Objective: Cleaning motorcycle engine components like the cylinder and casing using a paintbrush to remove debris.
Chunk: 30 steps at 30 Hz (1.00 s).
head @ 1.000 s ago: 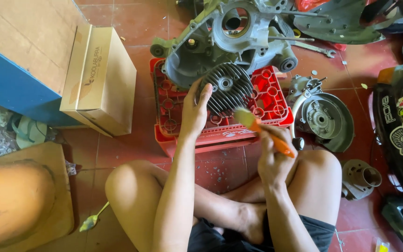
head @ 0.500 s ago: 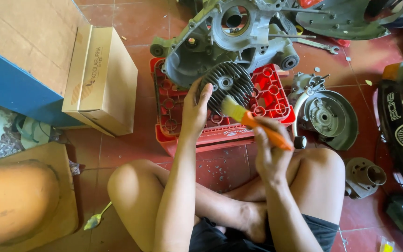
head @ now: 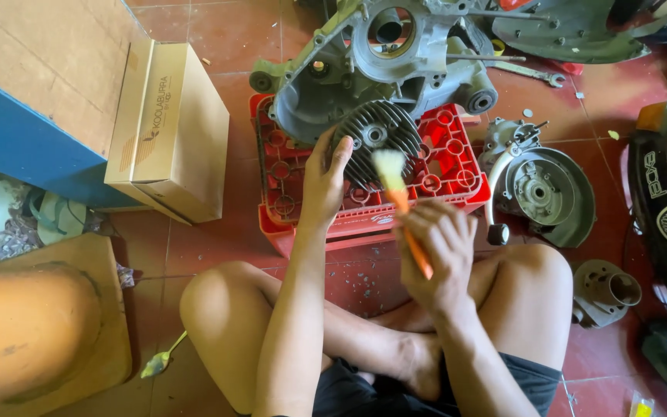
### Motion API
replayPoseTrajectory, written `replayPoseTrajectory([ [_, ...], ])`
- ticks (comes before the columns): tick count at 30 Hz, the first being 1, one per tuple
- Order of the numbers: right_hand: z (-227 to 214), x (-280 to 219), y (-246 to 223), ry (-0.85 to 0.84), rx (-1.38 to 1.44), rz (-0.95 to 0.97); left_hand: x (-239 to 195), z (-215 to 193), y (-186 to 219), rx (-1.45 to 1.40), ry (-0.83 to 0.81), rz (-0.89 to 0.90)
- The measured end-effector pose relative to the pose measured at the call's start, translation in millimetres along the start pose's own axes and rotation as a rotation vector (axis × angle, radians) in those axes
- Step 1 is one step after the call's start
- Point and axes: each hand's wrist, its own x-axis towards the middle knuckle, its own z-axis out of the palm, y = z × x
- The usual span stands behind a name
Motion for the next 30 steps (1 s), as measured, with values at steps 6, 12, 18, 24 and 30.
replayPoseTrajectory([
  [6,-16.6,16.9,21.3,0.189,0.175,0.170,0.4,-0.7,-5.0,0.007,0.010,-0.014],
  [12,-15.8,95.0,27.7,-0.034,-0.130,-0.042,0.4,-3.9,-6.0,0.041,-0.005,-0.008],
  [18,-3.9,95.9,-10.1,-0.087,0.013,-0.101,-1.2,-9.6,-8.5,-0.036,-0.023,0.009],
  [24,-3.3,129.5,-7.0,-0.103,-0.279,-0.145,1.6,-9.6,-5.6,-0.153,-0.018,-0.068],
  [30,5.3,166.8,-19.4,-0.361,-0.104,-0.311,-1.2,-10.6,-3.5,-0.324,-0.046,-0.104],
])
